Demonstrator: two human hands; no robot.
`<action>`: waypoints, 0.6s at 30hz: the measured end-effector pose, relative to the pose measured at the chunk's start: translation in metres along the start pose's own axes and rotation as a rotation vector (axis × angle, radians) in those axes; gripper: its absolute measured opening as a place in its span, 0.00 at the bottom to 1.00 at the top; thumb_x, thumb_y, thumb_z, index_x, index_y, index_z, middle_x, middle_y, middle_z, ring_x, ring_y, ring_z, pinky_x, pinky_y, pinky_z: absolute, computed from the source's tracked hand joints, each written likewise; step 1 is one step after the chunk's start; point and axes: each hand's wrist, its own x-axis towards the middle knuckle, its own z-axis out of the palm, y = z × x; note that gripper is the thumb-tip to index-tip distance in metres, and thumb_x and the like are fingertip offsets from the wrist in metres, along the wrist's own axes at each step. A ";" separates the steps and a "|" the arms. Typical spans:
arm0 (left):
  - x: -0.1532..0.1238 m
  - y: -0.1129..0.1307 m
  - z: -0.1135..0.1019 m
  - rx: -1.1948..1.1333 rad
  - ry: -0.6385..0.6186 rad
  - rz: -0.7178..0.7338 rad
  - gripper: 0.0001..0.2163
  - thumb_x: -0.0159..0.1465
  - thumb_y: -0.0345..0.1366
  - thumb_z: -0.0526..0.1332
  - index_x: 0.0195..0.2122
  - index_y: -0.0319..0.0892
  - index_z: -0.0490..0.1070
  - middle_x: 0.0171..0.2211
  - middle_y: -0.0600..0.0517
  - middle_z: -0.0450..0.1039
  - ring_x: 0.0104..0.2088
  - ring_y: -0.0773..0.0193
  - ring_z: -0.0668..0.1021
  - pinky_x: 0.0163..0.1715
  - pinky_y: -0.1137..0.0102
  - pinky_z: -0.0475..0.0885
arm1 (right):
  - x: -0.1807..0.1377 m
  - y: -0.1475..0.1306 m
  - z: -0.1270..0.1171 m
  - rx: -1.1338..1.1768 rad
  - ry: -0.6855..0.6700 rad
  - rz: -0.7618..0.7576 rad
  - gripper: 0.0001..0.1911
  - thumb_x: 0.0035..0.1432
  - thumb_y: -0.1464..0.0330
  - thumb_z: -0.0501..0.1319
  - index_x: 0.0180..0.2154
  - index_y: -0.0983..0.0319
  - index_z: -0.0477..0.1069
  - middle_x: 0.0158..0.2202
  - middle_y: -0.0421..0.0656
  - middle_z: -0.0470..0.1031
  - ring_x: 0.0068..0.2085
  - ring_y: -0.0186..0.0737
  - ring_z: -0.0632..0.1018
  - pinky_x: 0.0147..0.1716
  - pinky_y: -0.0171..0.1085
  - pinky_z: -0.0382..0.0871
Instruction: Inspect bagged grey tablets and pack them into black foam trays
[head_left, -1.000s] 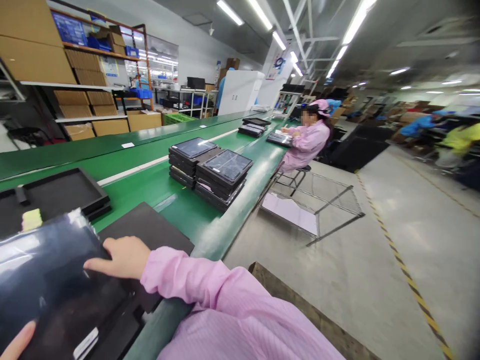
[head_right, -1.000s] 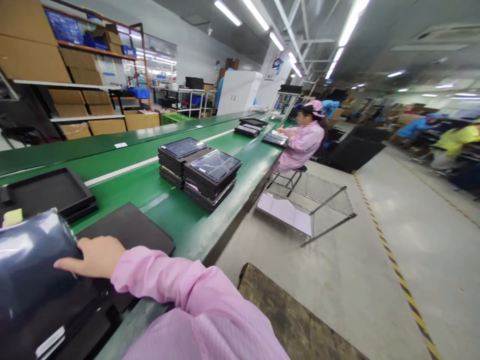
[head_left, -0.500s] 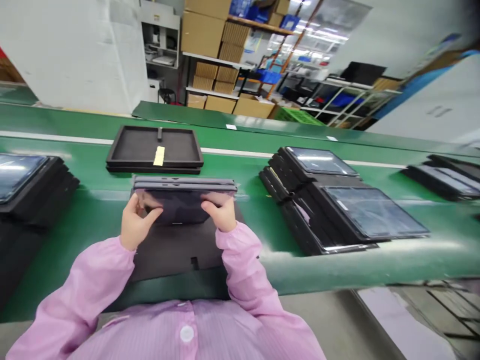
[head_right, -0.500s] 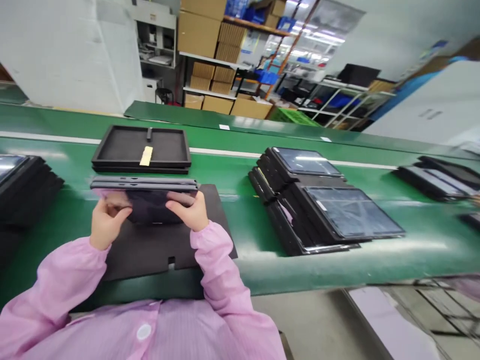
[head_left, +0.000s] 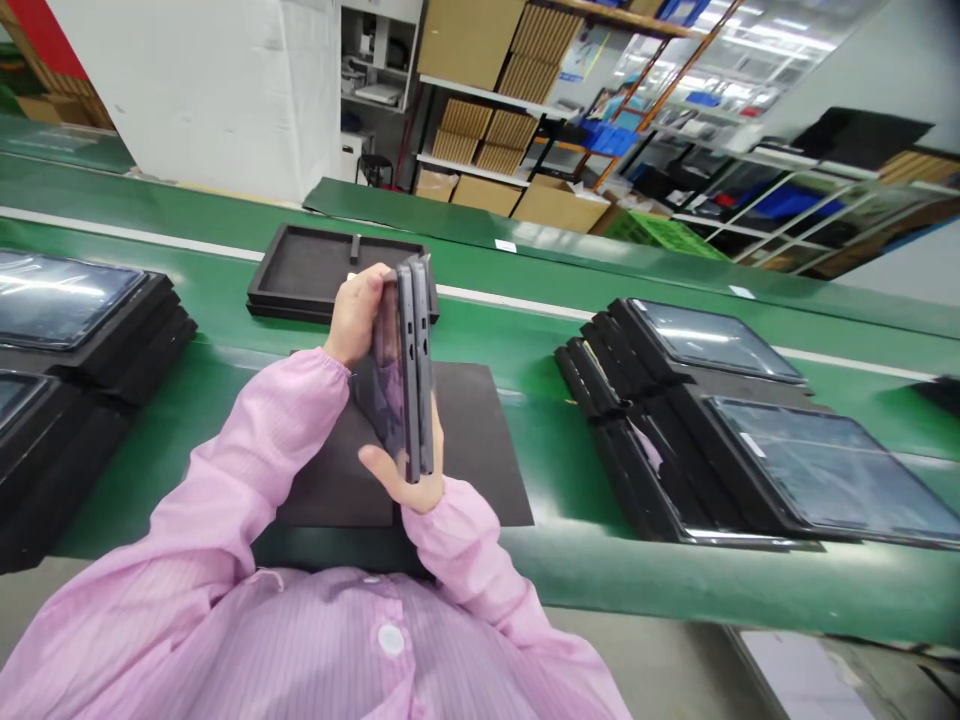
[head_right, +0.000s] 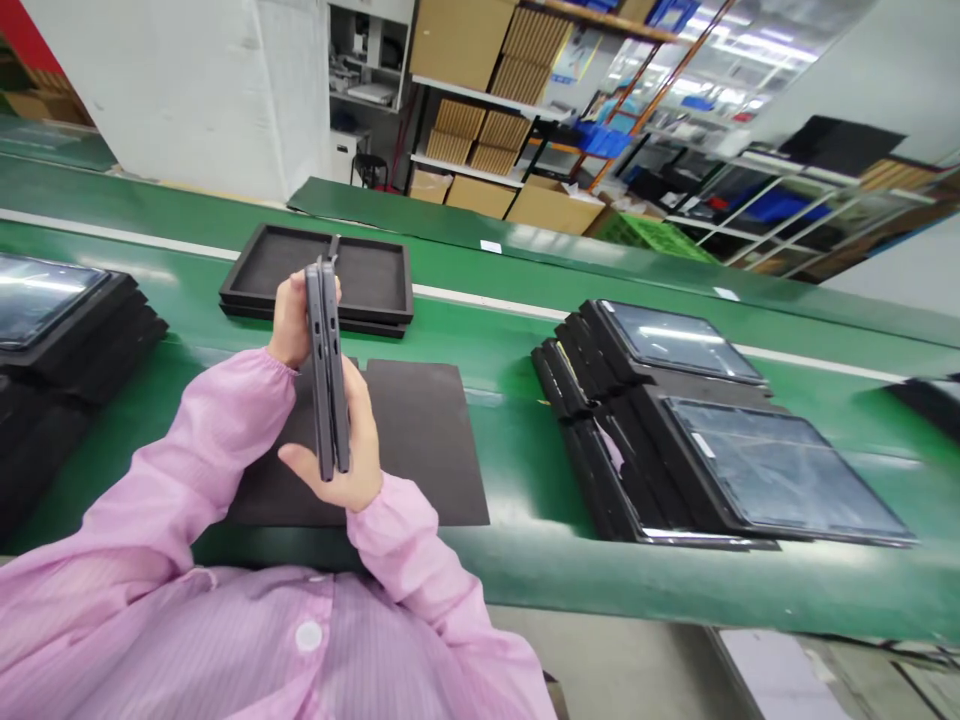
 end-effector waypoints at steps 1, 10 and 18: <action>0.002 -0.006 0.002 -0.032 -0.013 0.012 0.32 0.61 0.69 0.47 0.22 0.42 0.65 0.18 0.55 0.60 0.20 0.70 0.61 0.21 0.65 0.55 | 0.003 -0.003 -0.008 0.063 -0.014 -0.056 0.53 0.51 0.45 0.66 0.69 0.59 0.47 0.68 0.52 0.58 0.69 0.59 0.60 0.68 0.57 0.53; 0.001 -0.017 0.006 -0.204 -0.116 -0.024 0.31 0.62 0.66 0.49 0.20 0.42 0.65 0.18 0.53 0.61 0.20 0.67 0.63 0.22 0.66 0.55 | 0.022 -0.032 -0.058 0.355 -0.084 0.080 0.28 0.60 0.57 0.65 0.61 0.55 0.68 0.62 0.47 0.70 0.63 0.52 0.71 0.55 0.48 0.75; -0.001 -0.016 0.007 -0.212 -0.158 -0.010 0.29 0.63 0.64 0.53 0.18 0.43 0.60 0.18 0.53 0.61 0.20 0.66 0.63 0.23 0.66 0.56 | 0.026 -0.034 -0.058 0.335 0.002 0.059 0.20 0.61 0.69 0.63 0.55 0.56 0.74 0.57 0.44 0.76 0.57 0.47 0.77 0.50 0.42 0.79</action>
